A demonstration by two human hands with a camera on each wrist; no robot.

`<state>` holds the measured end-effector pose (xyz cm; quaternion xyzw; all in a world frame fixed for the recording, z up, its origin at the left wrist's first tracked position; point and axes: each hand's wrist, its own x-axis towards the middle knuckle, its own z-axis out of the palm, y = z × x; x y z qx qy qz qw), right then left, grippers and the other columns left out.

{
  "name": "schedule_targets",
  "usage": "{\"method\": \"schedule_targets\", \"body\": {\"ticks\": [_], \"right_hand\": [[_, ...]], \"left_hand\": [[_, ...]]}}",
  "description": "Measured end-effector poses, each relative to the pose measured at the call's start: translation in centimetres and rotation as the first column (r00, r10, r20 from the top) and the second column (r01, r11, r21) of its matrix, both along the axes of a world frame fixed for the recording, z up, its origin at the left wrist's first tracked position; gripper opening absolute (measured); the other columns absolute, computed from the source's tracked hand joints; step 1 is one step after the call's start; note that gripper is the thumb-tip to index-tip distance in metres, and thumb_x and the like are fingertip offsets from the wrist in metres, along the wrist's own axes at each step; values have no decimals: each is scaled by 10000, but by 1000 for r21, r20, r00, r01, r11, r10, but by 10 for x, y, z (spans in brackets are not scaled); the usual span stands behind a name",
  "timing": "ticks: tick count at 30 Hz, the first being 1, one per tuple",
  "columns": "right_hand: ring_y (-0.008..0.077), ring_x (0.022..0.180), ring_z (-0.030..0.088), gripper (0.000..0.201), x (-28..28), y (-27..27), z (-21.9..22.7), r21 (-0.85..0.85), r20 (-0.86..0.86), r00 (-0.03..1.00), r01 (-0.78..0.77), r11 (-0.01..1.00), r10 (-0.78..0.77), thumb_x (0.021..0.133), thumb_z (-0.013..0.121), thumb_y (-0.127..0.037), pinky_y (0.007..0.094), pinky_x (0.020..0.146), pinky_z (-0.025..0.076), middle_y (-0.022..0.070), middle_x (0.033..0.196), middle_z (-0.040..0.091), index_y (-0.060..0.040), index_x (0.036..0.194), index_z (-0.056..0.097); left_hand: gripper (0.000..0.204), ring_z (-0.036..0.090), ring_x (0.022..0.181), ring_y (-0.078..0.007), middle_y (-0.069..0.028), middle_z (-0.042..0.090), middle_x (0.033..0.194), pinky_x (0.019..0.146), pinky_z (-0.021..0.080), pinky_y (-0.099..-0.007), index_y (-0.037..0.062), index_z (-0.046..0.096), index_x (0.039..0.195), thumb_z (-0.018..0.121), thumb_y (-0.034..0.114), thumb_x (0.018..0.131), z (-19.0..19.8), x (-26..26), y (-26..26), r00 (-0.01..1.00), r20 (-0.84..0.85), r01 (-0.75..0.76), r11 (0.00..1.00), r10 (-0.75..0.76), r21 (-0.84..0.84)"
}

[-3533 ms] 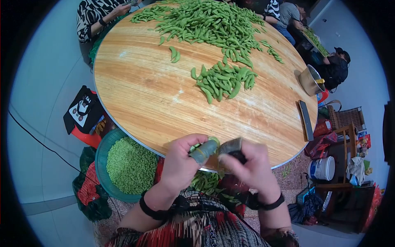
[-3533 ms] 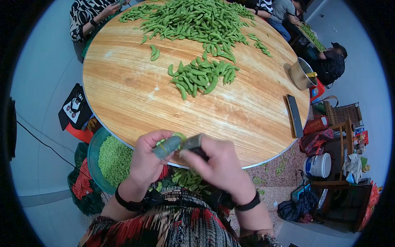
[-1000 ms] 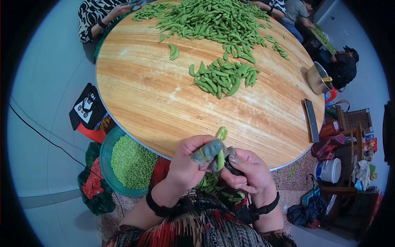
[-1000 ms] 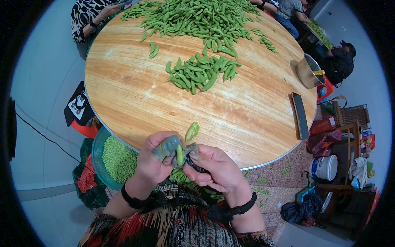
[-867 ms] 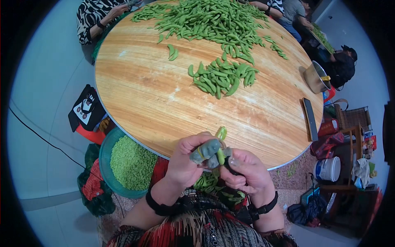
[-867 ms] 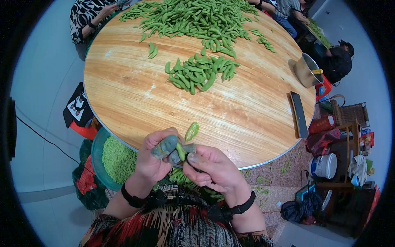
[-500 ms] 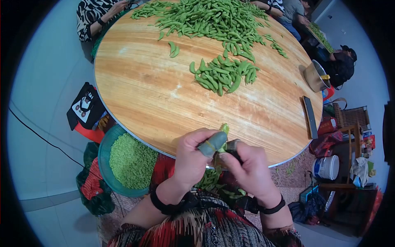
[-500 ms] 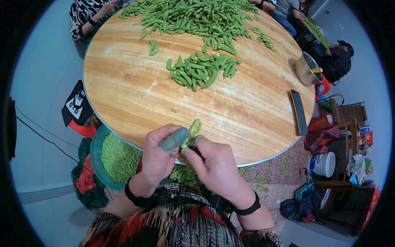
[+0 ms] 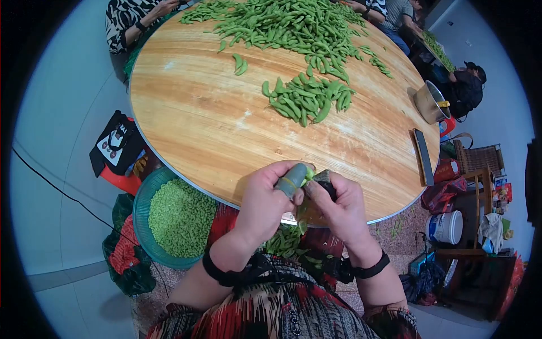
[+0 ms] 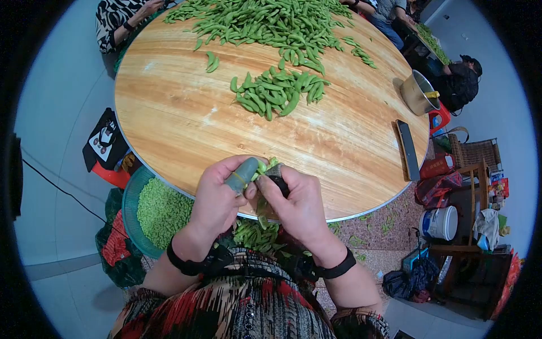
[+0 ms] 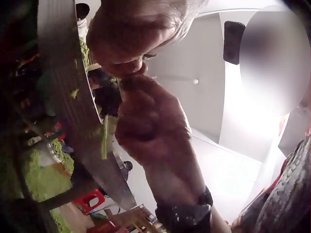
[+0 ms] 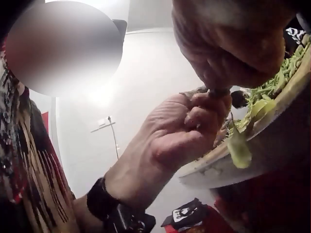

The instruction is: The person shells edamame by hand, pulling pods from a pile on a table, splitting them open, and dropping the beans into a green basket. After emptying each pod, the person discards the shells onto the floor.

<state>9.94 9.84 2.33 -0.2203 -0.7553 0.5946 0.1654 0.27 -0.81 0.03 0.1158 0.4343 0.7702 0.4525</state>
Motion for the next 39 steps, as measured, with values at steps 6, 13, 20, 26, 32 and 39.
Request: {"method": "schedule_targets", "body": {"ticks": [6, 13, 20, 26, 32, 39], "right_hand": [[71, 493, 462, 164, 4, -9, 9, 558, 112, 994, -60, 828, -3, 855, 591, -134, 248, 459, 388, 36, 537, 497, 13, 784, 574], [66, 514, 406, 198, 17, -9, 28, -219, 63, 978, -181, 959, 199, 945, 444, -191, 228, 470, 362, -10, 649, 501, -16, 877, 509], [30, 499, 361, 201, 18, -2, 18, -446, 13, 961, -243, 862, 277, 969, 391, -193, 181, 442, 295, -29, 648, 475, -37, 894, 494], [26, 463, 323, 170, 18, 0, 19, -731, -69, 958, -239, 639, 280, 964, 409, -176, 182, 420, 274, -29, 629, 462, -38, 938, 505], [37, 430, 353, 167, 17, -8, 16, -695, 2, 977, -153, 703, 214, 945, 443, -158, 202, 384, 273, -29, 604, 497, -42, 876, 541], [65, 526, 491, 155, 5, -12, 11, 138, 103, 994, -50, 989, 36, 876, 553, -115, 239, 474, 388, -7, 588, 533, 9, 782, 555]], "left_hand": [[220, 465, 596, -22, 5, 580, 803, 439, 301, -142, 1, 593, 1066, 538, 105, 880, -7, 5, -4, 994, 106, 10, 998, -16, 57], [201, 442, 564, -19, -44, 626, 880, 424, 284, -149, -7, 598, 1034, 560, 26, 839, 2, -3, -19, 938, 343, -10, 985, -50, 171], [135, 427, 517, -18, -32, 623, 826, 413, 278, -151, 15, 631, 957, 567, 32, 839, -2, -1, -20, 964, 254, 35, 987, -75, 159], [137, 536, 631, -64, -55, 630, 854, 442, 348, -149, 23, 627, 950, 558, 41, 833, -9, -4, -23, 958, 221, 121, 956, -183, 267], [196, 594, 740, -94, -64, 609, 912, 531, 454, -155, 7, 602, 942, 576, -44, 755, -6, 6, -21, 968, 224, 43, 959, -109, 280], [379, 538, 733, -59, -23, 568, 904, 557, 437, -147, -4, 581, 988, 543, -167, 647, -10, 11, -14, 931, -340, -157, 987, 135, -35]]}}
